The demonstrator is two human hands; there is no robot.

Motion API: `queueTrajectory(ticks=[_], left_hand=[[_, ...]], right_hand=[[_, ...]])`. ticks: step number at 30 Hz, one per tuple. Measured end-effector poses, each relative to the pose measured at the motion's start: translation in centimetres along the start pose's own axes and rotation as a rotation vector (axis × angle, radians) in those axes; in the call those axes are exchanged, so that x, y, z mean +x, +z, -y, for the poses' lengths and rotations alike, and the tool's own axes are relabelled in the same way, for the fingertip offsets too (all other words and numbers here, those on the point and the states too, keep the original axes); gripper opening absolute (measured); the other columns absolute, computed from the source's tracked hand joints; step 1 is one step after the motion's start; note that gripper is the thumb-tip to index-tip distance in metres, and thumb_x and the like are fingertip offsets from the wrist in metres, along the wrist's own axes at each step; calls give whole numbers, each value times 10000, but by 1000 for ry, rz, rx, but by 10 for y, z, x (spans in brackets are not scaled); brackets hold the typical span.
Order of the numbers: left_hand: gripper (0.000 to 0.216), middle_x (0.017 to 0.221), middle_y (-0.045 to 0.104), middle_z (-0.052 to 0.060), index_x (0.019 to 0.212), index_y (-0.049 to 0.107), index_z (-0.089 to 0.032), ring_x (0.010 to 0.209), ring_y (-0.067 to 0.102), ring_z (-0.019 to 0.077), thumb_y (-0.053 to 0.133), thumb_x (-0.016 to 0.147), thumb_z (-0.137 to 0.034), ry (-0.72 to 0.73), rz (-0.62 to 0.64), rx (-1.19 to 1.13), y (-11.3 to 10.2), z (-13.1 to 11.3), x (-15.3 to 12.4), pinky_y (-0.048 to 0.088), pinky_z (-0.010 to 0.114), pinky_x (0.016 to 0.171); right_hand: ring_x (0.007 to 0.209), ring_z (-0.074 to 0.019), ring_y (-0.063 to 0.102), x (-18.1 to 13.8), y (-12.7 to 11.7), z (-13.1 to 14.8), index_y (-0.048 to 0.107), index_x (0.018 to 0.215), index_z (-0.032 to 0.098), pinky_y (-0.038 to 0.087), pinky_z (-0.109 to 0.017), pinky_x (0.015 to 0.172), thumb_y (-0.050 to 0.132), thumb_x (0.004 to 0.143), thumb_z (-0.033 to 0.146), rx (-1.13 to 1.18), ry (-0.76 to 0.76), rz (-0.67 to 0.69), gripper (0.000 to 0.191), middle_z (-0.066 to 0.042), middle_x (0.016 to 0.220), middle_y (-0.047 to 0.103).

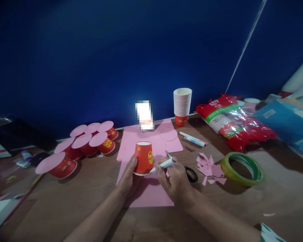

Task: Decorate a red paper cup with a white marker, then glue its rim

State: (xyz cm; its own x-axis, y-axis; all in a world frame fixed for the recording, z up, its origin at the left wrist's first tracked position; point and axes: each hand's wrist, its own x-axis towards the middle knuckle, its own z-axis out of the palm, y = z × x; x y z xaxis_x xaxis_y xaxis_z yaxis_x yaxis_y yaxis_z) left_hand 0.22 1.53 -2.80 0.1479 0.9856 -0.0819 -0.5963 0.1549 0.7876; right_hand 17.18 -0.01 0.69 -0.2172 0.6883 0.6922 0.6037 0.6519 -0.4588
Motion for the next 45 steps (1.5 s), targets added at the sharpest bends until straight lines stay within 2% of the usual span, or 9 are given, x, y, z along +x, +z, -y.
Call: queueTrajectory(ticks=[3,7,13,26,30,35,38,42,45], left_hand=[[398,1026,680,94,1117,643,-152,931,627,224,612,861,-454,-41,-20,-16,-3,2,1,509,349,836],[415,1004,691,86,1081,652,-160,907,648,226,668,815,-479,-27,-40,-11,-3,2,0,514,367,844],[386,945,711,87,1035,662,-151,906,670,249,715,784,-440,-8,-24,13,2,-2,-1,524,393,841],[343,948,715,70,1028,655,-160,867,665,217,682,818,-430,-13,-34,11,2,0,-2,523,379,848],[351,963,721,82,1035,658,-155,907,667,236,685,815,-427,-6,-27,17,3,-1,-1,517,386,858],[415,1038,721,120,1086,655,-131,1003,655,267,662,828,-455,-48,-10,-8,3,-1,-1,497,385,889],[412,1069,718,123,1112,649,-136,1042,644,276,638,846,-450,-56,-4,-19,2,0,0,495,390,893],[395,1072,719,121,1116,649,-138,1057,637,274,609,868,-442,-60,1,-7,2,1,0,491,394,907],[401,1040,725,119,1098,654,-134,1043,641,275,618,857,-451,-55,-21,-1,3,1,0,489,398,911]], right_hand=[[732,-181,669,1,0,0,590,841,184,518,-292,720,405,979,196,6,-55,-13,231,-63,745,704],[688,-173,658,2,-1,1,593,832,181,504,-292,711,414,977,192,-31,-77,-37,231,-51,729,702],[531,-155,606,1,-1,0,597,780,186,472,-282,589,403,987,233,-61,-8,-31,288,-27,621,667],[478,-146,598,-1,0,-1,623,831,179,407,-258,492,391,996,259,-67,48,-40,296,-14,572,654],[470,-149,594,-2,-1,-1,616,835,182,414,-261,494,393,995,263,-73,57,-30,285,-15,566,649],[556,-173,645,0,-3,-1,608,831,190,478,-280,571,394,989,265,-55,37,-28,277,-35,626,681],[461,-159,594,-1,-2,-1,608,814,195,457,-275,519,395,988,264,-48,56,-17,284,-1,527,624],[505,-164,626,-2,-1,-1,620,817,196,445,-272,499,401,984,257,-39,62,-18,282,-30,607,676],[482,-158,614,-3,-1,-2,629,823,187,432,-267,478,399,989,266,-48,63,-27,294,-27,586,666]])
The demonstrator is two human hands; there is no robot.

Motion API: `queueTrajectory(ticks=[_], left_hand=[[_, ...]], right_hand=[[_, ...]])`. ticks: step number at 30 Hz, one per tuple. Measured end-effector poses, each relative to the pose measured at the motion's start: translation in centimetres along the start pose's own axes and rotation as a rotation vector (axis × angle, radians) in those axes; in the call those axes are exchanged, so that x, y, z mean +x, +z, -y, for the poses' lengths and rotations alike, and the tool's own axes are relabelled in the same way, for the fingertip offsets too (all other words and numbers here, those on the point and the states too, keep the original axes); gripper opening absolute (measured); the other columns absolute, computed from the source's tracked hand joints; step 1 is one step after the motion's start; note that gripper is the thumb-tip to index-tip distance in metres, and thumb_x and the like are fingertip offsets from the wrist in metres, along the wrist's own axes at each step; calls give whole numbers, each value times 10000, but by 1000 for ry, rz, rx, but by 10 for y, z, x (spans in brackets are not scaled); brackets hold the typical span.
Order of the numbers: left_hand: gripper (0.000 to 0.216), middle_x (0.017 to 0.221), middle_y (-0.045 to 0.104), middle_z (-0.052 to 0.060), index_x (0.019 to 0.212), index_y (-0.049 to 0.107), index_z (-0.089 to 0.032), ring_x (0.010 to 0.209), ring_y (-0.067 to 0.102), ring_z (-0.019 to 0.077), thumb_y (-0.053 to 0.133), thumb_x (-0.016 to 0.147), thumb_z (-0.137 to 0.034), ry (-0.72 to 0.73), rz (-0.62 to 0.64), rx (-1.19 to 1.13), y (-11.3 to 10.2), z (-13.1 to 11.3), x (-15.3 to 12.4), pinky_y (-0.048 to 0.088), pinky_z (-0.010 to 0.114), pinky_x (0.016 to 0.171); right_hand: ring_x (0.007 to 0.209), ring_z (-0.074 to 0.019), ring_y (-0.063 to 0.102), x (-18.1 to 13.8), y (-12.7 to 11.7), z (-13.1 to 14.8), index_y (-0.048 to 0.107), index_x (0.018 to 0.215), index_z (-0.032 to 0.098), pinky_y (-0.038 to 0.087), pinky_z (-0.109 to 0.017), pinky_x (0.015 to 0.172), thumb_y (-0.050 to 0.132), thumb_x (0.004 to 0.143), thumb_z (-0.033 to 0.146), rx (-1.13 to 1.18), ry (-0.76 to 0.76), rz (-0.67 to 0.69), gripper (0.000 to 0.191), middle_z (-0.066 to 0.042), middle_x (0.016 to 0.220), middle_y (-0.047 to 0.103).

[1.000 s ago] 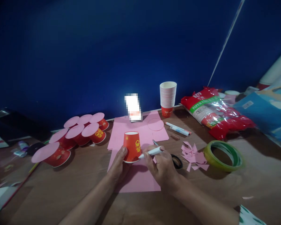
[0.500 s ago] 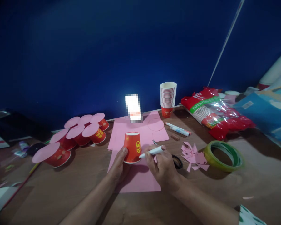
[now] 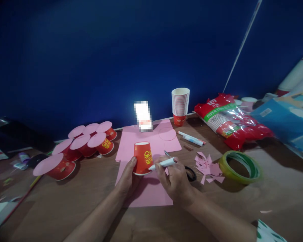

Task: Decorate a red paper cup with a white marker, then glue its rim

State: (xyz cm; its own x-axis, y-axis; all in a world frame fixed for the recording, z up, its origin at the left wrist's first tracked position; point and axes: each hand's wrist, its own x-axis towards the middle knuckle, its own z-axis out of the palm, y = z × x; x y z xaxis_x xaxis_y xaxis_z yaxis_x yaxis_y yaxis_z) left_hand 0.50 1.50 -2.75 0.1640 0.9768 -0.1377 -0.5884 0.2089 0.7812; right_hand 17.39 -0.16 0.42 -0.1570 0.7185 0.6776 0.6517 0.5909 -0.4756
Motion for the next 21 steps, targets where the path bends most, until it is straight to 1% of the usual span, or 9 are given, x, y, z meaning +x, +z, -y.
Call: queueTrajectory(ticks=[3,7,11,15,18,21], left_hand=[[423,1033,725,121,1106,646,-124,1043,640,279,613,855,-463,-3,0,4,0,0,0,486,405,916],[442,1046,720,124,1116,638,-126,1038,641,280,609,854,-479,-31,19,2,-1,1,0,492,411,904],[399,1042,721,113,1077,650,-139,1034,643,275,617,852,-465,-21,-21,-6,-1,1,0,496,402,898],[417,1040,722,113,1105,648,-139,1049,637,273,585,870,-478,-13,-12,-15,0,1,0,494,396,901],[454,1039,720,124,1114,647,-126,1043,640,276,579,867,-501,-28,-20,-28,1,2,0,492,393,899],[458,1030,718,126,1112,644,-130,1037,642,283,585,860,-508,-40,-31,-39,0,3,0,492,408,899]], right_hand=[[455,-153,600,0,0,0,635,826,177,422,-265,463,396,991,265,-3,-13,-10,303,-23,565,656],[523,-165,641,0,0,1,637,839,193,472,-270,534,412,984,260,2,2,-12,276,-31,631,693],[458,-165,596,1,0,2,642,841,202,463,-273,517,409,982,267,-8,16,-4,280,-7,534,638],[519,-165,616,3,-1,2,615,812,195,453,-273,528,397,983,260,16,-21,16,284,-26,607,659],[439,-145,549,3,-1,2,610,794,196,411,-268,485,403,984,257,30,-6,27,288,4,533,601],[405,-140,513,3,1,2,610,797,191,390,-270,467,391,992,273,40,3,36,304,19,491,555]])
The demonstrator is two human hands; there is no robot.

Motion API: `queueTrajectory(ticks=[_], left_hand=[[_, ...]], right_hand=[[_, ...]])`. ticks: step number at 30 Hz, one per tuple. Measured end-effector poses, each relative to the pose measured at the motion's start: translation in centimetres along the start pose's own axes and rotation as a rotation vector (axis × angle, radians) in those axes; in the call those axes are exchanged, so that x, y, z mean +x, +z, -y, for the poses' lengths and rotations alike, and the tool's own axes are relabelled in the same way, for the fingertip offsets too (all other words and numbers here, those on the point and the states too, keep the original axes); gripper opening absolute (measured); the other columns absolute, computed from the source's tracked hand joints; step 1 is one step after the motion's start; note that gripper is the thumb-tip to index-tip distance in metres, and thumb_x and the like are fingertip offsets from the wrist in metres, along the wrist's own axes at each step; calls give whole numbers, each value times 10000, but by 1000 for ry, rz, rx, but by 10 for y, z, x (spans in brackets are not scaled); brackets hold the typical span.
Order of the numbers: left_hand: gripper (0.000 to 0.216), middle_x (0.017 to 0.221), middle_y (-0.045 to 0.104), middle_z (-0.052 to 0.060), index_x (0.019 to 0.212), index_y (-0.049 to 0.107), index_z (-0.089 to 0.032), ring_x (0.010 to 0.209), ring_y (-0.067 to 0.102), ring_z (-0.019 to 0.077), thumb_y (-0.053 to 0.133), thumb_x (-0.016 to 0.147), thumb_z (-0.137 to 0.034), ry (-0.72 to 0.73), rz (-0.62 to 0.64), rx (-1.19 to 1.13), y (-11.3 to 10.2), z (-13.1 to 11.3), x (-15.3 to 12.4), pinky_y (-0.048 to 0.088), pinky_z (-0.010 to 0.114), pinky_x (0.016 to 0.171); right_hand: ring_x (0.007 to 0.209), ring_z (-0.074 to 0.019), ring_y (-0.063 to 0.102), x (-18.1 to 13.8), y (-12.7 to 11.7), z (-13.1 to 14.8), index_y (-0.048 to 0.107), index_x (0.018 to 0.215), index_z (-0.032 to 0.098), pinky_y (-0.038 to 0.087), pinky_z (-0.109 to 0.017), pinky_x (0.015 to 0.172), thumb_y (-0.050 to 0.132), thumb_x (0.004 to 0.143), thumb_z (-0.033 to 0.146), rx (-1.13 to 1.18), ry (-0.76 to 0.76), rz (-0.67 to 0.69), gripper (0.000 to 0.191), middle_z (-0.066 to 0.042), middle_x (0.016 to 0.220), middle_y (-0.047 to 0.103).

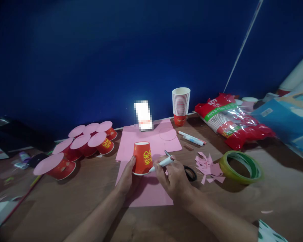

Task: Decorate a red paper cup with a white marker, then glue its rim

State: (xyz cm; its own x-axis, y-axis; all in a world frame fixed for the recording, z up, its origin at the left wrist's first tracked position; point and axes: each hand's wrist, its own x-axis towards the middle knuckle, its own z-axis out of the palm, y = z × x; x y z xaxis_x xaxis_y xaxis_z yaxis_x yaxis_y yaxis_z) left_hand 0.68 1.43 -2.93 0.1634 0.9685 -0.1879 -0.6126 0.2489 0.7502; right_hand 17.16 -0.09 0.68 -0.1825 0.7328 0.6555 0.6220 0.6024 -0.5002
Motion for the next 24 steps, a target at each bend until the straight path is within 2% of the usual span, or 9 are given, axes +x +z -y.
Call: queueTrajectory(ticks=[5,9,17,24], left_hand=[[435,1025,708,116,1051,650,-153,1034,639,285,631,826,-524,56,4,41,-2,-1,0,497,410,891],[409,953,700,94,1044,641,-166,1006,641,286,732,765,-451,142,9,115,0,-3,-2,501,415,880],[409,910,676,62,1036,639,-161,850,639,216,726,768,-457,98,11,98,-5,-1,3,496,354,809],[376,923,685,60,1037,649,-171,858,645,209,711,788,-445,106,13,101,-3,-3,1,500,333,803]], right_hand=[[420,-137,515,1,0,0,600,823,186,387,-264,464,375,998,277,14,11,23,299,17,520,558],[491,-150,557,2,0,1,596,812,183,431,-266,528,373,996,270,31,-4,41,302,3,563,581],[566,-157,608,2,0,0,586,797,178,464,-265,583,394,986,232,22,-70,-13,274,-30,652,652],[561,-163,640,1,-1,-1,621,823,173,461,-270,554,392,993,258,-26,-45,-32,297,-43,669,694]])
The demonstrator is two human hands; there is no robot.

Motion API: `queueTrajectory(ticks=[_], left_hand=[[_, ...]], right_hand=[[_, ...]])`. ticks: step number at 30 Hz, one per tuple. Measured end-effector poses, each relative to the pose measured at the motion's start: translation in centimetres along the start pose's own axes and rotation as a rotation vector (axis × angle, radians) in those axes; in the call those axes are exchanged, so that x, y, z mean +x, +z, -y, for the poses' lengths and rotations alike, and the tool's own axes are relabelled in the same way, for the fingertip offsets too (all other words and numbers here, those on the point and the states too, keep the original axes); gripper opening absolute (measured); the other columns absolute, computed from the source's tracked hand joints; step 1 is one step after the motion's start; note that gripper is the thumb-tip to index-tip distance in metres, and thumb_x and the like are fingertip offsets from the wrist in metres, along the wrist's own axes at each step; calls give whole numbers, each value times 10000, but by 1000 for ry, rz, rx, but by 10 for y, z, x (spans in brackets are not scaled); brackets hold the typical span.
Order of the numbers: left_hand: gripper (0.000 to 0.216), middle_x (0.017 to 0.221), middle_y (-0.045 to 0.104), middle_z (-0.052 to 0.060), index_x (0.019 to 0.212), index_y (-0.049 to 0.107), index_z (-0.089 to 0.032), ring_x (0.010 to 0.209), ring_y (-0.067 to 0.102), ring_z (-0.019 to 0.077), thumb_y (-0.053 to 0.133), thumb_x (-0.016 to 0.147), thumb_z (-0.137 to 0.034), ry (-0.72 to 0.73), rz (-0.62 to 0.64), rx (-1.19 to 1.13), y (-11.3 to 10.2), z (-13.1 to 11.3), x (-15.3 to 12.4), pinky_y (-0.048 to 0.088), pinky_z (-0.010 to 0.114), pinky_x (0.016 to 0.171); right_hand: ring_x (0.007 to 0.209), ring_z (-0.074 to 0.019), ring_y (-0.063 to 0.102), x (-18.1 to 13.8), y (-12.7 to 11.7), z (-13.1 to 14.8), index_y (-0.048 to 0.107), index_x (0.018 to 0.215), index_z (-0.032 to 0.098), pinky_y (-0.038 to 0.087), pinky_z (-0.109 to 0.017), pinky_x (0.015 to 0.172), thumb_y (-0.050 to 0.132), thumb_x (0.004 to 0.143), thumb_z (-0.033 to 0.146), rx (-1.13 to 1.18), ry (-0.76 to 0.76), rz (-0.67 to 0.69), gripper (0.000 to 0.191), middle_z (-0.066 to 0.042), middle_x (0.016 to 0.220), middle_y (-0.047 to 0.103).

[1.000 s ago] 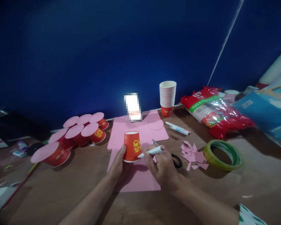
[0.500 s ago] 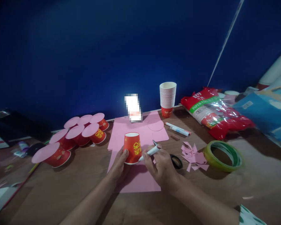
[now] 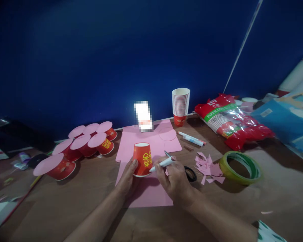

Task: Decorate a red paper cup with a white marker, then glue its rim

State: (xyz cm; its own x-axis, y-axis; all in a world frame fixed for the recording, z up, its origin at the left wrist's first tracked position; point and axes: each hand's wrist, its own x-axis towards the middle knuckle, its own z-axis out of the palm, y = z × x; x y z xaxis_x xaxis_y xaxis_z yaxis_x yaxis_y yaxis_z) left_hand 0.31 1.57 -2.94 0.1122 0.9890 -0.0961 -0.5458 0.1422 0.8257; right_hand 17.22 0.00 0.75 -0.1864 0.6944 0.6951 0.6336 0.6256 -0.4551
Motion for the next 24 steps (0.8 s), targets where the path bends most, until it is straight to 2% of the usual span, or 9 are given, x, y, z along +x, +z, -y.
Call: queueTrajectory(ticks=[8,12,18,24], left_hand=[[348,859,679,54,1007,654,-156,764,631,176,709,795,-426,2,-7,-10,4,-2,-2,502,294,723],[323,830,667,43,1012,652,-161,736,621,172,700,806,-404,-3,5,-47,3,-1,-2,502,292,691],[341,898,682,70,1047,654,-147,810,635,188,680,824,-405,-15,10,-34,0,0,-2,506,297,744],[412,910,708,87,1051,659,-134,836,661,221,703,789,-449,-63,-15,-72,-2,2,-2,519,333,774]], right_hand=[[460,-143,569,3,-2,3,624,793,186,387,-267,465,372,1000,279,-21,12,-17,339,-10,556,628],[469,-147,576,2,-2,2,637,790,195,390,-266,465,366,1000,286,-22,25,-5,355,-17,569,640],[401,-140,512,-2,1,-1,645,828,193,342,-270,424,386,996,298,19,72,36,326,7,496,571],[441,-126,529,-2,0,0,603,765,190,386,-257,481,420,974,261,96,88,39,288,10,551,586]])
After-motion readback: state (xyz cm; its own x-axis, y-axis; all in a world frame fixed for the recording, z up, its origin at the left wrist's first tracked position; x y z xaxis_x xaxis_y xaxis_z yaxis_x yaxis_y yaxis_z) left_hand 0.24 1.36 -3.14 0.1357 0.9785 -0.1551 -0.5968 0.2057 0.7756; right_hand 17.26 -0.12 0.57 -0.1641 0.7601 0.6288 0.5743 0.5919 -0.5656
